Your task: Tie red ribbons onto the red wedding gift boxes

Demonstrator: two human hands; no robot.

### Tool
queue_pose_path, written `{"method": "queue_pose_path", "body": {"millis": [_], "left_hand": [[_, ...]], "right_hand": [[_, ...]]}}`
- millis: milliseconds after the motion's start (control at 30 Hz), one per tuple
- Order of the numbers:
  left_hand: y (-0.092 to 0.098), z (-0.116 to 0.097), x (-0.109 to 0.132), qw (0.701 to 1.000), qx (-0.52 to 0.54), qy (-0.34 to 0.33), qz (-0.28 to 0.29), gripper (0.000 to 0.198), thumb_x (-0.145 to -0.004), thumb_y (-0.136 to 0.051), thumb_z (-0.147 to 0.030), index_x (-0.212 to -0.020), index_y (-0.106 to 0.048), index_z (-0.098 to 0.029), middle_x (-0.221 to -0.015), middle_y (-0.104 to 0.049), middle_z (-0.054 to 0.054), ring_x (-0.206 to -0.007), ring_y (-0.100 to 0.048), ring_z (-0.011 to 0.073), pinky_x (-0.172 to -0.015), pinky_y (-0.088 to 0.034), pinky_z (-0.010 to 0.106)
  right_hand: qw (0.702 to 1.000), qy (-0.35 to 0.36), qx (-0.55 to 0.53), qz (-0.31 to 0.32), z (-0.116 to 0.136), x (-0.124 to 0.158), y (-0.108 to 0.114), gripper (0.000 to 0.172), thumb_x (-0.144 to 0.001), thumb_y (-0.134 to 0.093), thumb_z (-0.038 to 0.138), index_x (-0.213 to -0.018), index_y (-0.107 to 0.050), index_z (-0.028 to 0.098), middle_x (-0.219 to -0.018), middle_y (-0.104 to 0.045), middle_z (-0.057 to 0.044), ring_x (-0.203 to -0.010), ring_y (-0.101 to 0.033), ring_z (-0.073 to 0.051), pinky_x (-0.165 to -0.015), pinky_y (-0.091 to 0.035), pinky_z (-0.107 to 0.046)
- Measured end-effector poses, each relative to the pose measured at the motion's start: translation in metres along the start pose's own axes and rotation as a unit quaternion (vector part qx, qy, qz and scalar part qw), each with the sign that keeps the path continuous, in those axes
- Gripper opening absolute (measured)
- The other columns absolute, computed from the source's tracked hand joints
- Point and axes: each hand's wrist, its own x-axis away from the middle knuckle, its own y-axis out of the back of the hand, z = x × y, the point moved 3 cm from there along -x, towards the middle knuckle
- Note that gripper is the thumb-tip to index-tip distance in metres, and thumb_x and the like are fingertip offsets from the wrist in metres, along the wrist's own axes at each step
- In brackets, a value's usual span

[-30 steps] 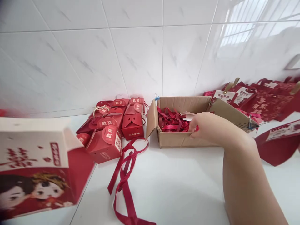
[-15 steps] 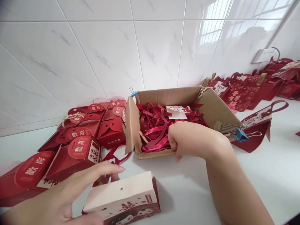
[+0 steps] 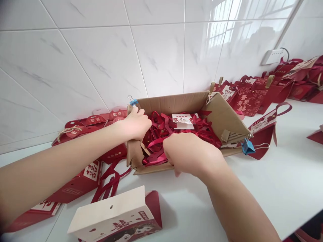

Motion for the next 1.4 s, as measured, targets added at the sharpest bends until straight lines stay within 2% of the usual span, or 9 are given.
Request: {"method": "queue_pose_path", "body": {"millis": [133,267,533,833,967,1067,1200,1300,1400], "left_hand": [[-0.010,-0.005,-0.014,0.962,-0.238,-0.073,0.111,0.022,-0.044,-0.077,-0.032,-0.045,-0.055,-0.028,-0.053,-0.061,-0.005,-0.090,-0.060,0.0269,-0.086,-0.047,0.048],[-0.014,-0.010,-0.018,0.941,-0.253,-0.078,0.212,0.027,-0.043,-0.084,-0.026,-0.052,-0.059,-0.023,-0.061,-0.065,0.002,-0.079,-0.060,0.0257,-0.085,-0.043,0.045],[-0.022,-0.007,-0.023,0.947,-0.207,-0.133,0.204,0.034,-0.054,-0.082,-0.037,-0.074,-0.063,-0.017,-0.090,-0.065,0.011,-0.092,-0.053,0.0291,-0.083,-0.036,0.039],[-0.028,-0.013,-0.010,0.966,-0.157,-0.143,0.149,0.023,-0.050,-0.081,-0.029,-0.058,-0.060,-0.026,-0.066,-0.064,0.003,-0.079,-0.056,0.0263,-0.088,-0.041,0.046],[-0.032,-0.005,-0.011,0.966,-0.090,-0.151,0.187,0.017,-0.055,-0.076,-0.029,-0.059,-0.060,-0.026,-0.061,-0.064,-0.001,-0.074,-0.056,0.0231,-0.084,-0.045,0.043],[-0.028,0.001,-0.017,0.962,-0.082,-0.157,0.208,0.013,-0.059,-0.073,-0.025,-0.062,-0.061,-0.024,-0.064,-0.065,-0.001,-0.066,-0.056,0.0204,-0.069,-0.046,0.036],[-0.004,0.010,-0.021,0.978,-0.058,-0.124,0.156,0.010,-0.066,-0.067,-0.024,-0.067,-0.058,-0.019,-0.071,-0.065,0.001,-0.060,-0.056,0.0163,-0.054,-0.039,0.027],[0.022,0.020,-0.010,0.996,0.029,-0.063,0.059,0.012,-0.071,-0.064,-0.028,-0.070,-0.059,-0.017,-0.076,-0.067,0.002,-0.067,-0.059,0.0150,-0.056,-0.041,0.025],[0.040,0.027,0.014,0.981,0.185,-0.009,-0.060,0.016,-0.073,-0.065,-0.031,-0.074,-0.060,-0.016,-0.081,-0.069,0.002,-0.075,-0.063,0.0163,-0.065,-0.048,0.026]], "right_hand": [[1.000,0.007,0.011,0.023,0.004,0.001,0.002,0.023,-0.060,-0.082,0.009,-0.075,-0.065,0.015,-0.075,-0.062,-0.001,-0.064,-0.058,-0.019,-0.049,-0.030,-0.023],[1.000,0.017,0.020,0.017,0.005,0.001,0.005,0.023,-0.061,-0.083,0.012,-0.076,-0.066,0.016,-0.075,-0.061,-0.001,-0.065,-0.058,-0.020,-0.049,-0.031,-0.024],[0.999,0.031,0.003,0.011,0.005,0.004,0.009,0.020,-0.062,-0.080,0.010,-0.075,-0.066,0.015,-0.074,-0.061,-0.002,-0.068,-0.060,-0.021,-0.050,-0.033,-0.025],[0.999,0.041,0.009,-0.007,0.001,0.002,0.011,0.017,-0.063,-0.080,0.014,-0.071,-0.065,0.016,-0.065,-0.061,0.000,-0.060,-0.057,-0.017,-0.046,-0.029,-0.023],[0.998,0.059,0.011,-0.013,-0.001,-0.002,0.008,0.016,-0.063,-0.080,0.015,-0.069,-0.065,0.016,-0.066,-0.062,-0.001,-0.061,-0.057,-0.018,-0.048,-0.029,-0.022],[0.998,0.058,-0.004,-0.013,-0.004,-0.003,0.007,0.018,-0.062,-0.080,0.014,-0.069,-0.063,0.016,-0.068,-0.064,-0.001,-0.059,-0.057,-0.017,-0.048,-0.028,-0.022],[0.998,0.038,-0.020,-0.043,-0.008,-0.002,0.008,0.013,-0.068,-0.074,0.013,-0.072,-0.063,0.019,-0.071,-0.064,0.002,-0.061,-0.056,-0.015,-0.048,-0.028,-0.021],[0.995,0.030,-0.027,-0.091,-0.009,-0.003,0.013,0.007,-0.072,-0.071,0.019,-0.073,-0.066,0.023,-0.069,-0.063,0.003,-0.062,-0.055,-0.015,-0.048,-0.030,-0.022],[0.989,0.003,-0.025,-0.144,-0.012,-0.005,0.019,0.004,-0.078,-0.067,0.024,-0.077,-0.069,0.026,-0.073,-0.063,0.002,-0.063,-0.055,-0.016,-0.049,-0.031,-0.024]]}}
